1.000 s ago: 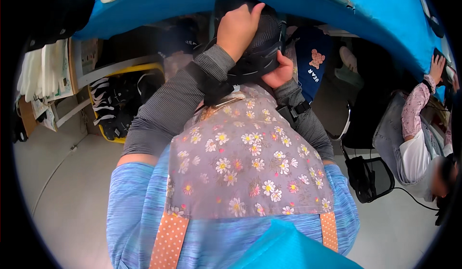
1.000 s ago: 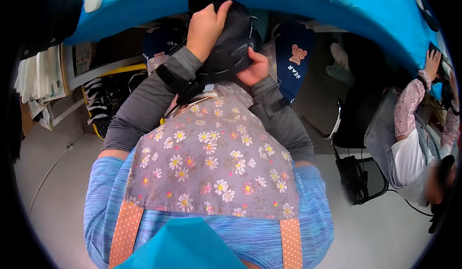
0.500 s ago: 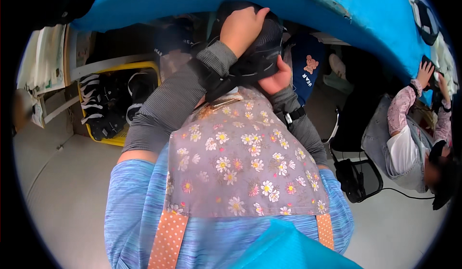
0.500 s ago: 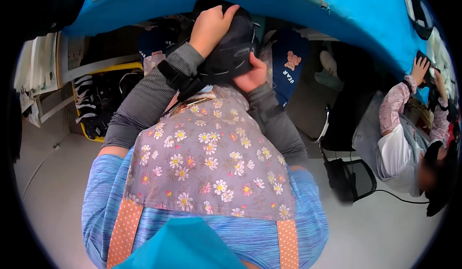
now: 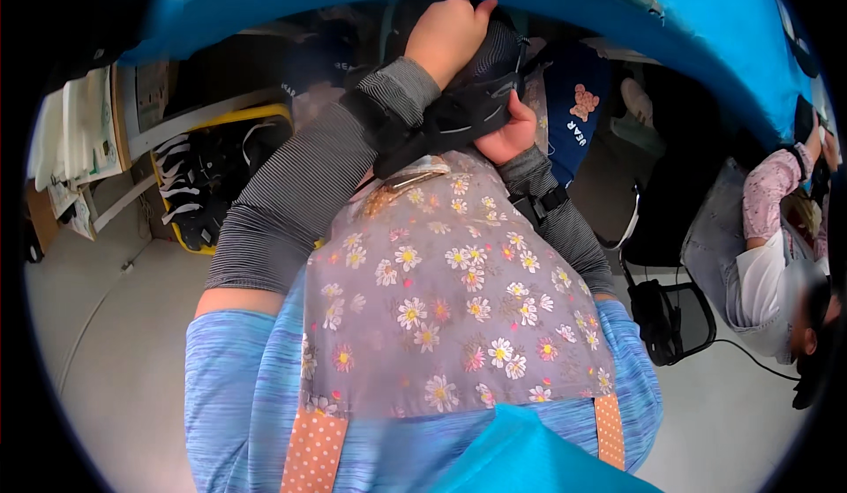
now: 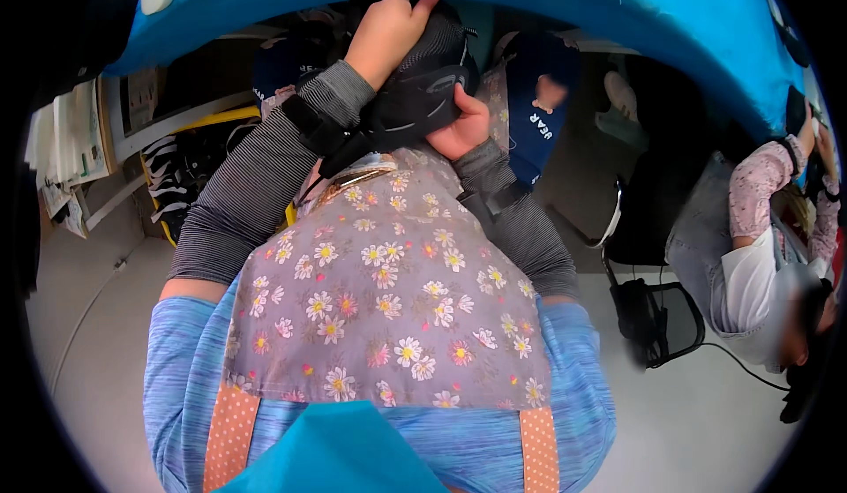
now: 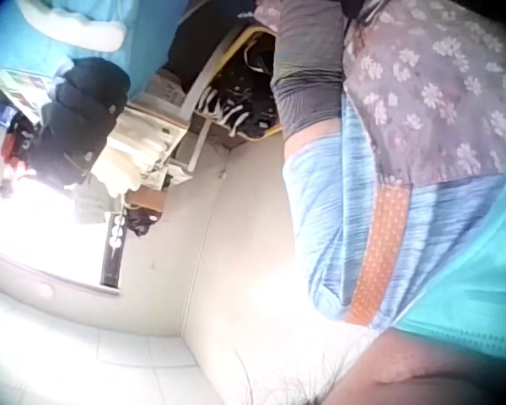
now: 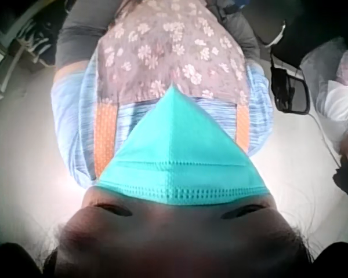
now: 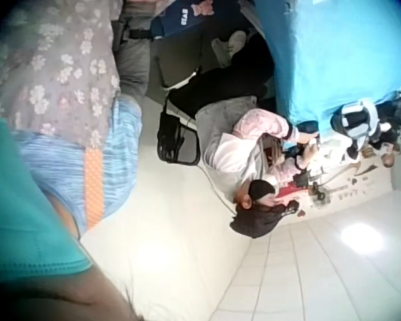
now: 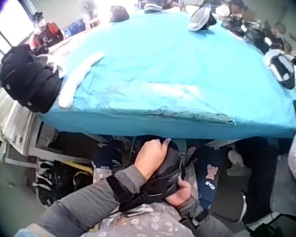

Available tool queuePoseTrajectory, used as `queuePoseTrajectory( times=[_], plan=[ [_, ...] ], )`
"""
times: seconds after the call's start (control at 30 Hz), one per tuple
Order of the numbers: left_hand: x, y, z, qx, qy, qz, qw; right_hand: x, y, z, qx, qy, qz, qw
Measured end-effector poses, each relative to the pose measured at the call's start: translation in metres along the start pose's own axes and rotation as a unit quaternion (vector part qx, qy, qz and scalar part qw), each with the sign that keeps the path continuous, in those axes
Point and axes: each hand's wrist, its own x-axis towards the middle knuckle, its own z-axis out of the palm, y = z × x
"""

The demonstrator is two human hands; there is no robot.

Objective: The person inserts foam padding into the interior of a shoe upper and aligns the components by hand.

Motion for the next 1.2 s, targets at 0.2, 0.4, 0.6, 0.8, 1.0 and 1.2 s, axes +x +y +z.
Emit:
queuePoseTrajectory(
  times=[0.2,0.4,0.6,0.8,1.0,1.2],
  plan=[
    [0.002,-0.004,0.005,-0.071,-0.026,-0.068,0.995,0.002,0.002,0.0,0.022,-0.006,0.002,1.0],
    [-0.012,0.01,-0.018,-0.054,0.01,-0.057,0.997,-0.002,0.005,0.01,-0.017,0.005,-0.019,1.0],
    [-0.014,0.026,-0.032,-0.004,0.071,-0.003,0.997,-0.002,0.011,0.022,0.02,-0.058,-0.013,0.998],
    [-0.006,0.013,-0.009,0.03,0.027,-0.001,0.999,-0.003,0.003,0.01,0.033,-0.01,-0.019,0.999],
    [0.002,-0.011,0.016,0.059,0.016,0.093,0.994,-0.001,0.0,0.0,0.014,0.013,0.002,1.0],
    [-0.002,-0.002,0.004,-0.013,0.0,0.017,1.0,-0.004,-0.001,0.007,0.005,0.011,0.006,1.0]
  ],
)
